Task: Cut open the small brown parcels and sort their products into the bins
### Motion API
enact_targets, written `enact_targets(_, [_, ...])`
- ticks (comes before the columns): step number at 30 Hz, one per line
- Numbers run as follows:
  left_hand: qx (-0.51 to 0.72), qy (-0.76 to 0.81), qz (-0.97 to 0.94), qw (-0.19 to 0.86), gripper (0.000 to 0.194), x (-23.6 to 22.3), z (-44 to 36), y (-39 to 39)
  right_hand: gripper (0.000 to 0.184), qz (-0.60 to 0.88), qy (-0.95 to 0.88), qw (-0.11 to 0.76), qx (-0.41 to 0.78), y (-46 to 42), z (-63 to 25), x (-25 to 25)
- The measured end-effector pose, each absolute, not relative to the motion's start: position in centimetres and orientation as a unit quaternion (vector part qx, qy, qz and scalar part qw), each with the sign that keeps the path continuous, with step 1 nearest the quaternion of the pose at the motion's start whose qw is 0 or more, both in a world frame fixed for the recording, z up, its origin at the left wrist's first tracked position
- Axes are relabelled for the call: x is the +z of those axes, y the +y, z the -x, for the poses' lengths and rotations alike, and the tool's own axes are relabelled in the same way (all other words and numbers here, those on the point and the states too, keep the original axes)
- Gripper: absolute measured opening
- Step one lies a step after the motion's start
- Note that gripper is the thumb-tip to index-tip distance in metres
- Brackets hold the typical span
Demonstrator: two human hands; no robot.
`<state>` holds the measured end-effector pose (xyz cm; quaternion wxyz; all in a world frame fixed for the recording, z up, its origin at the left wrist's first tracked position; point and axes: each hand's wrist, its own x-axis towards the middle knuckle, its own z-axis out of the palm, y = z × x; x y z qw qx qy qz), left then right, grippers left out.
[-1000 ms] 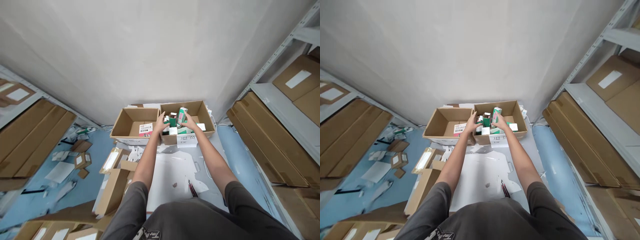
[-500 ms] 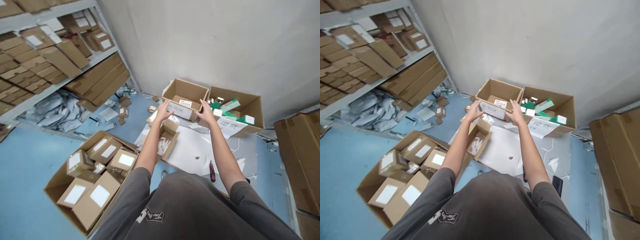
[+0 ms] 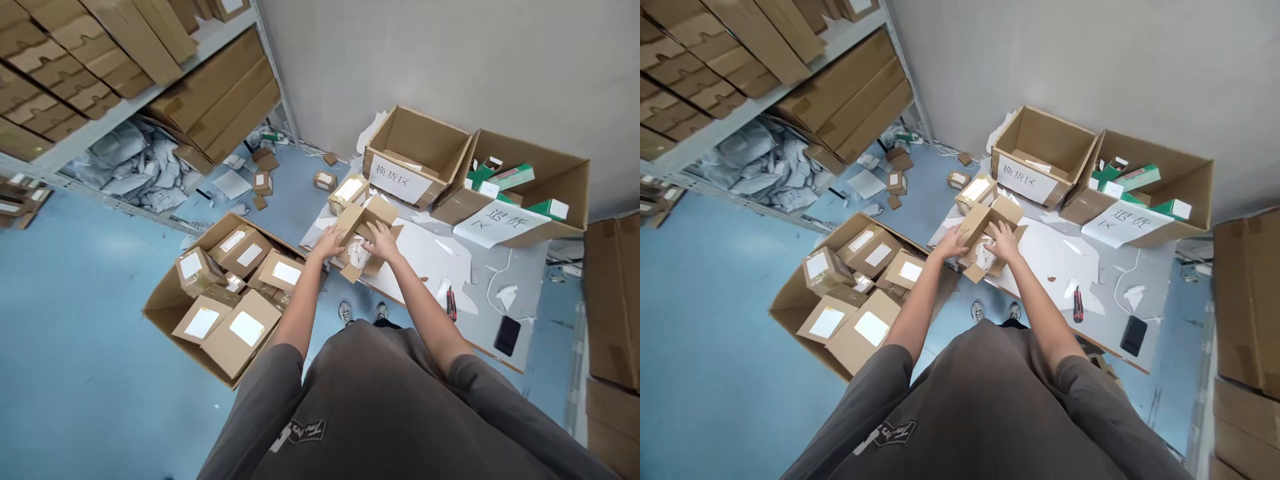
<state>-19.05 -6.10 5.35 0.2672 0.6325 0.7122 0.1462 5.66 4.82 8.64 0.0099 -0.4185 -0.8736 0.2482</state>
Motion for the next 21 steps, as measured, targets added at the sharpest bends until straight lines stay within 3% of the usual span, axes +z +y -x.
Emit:
enact_targets(4, [0.060,0.715,-0.631,0.295,0.086,3.1,17.1,-8.2,0.094,0.438,-0.866,-0.072,0.230,0.1,-6.7,6.8])
enact_targets(10, [0.004,0.737,-0.614,0.284,0.059,1.4,15.0,-10.6,0.095,0.458,-0.853,-0.092,0.231,-5.2,-8.5,3.4])
enact_targets(17, [-0.021,0.765,-0.602,0.228,0.045,1.5,12.8,-12.7,0.052,0.473,-0.836,-0.065,0.270,-8.3,-9.3,1.0])
enact_targets(21, [-0.006,0.771,-0.611,0.181,0.033,2.1,11.5,-13.9,0.037,0.503,-0.819,-0.052,0.273,-9.1,-8.7,0.7])
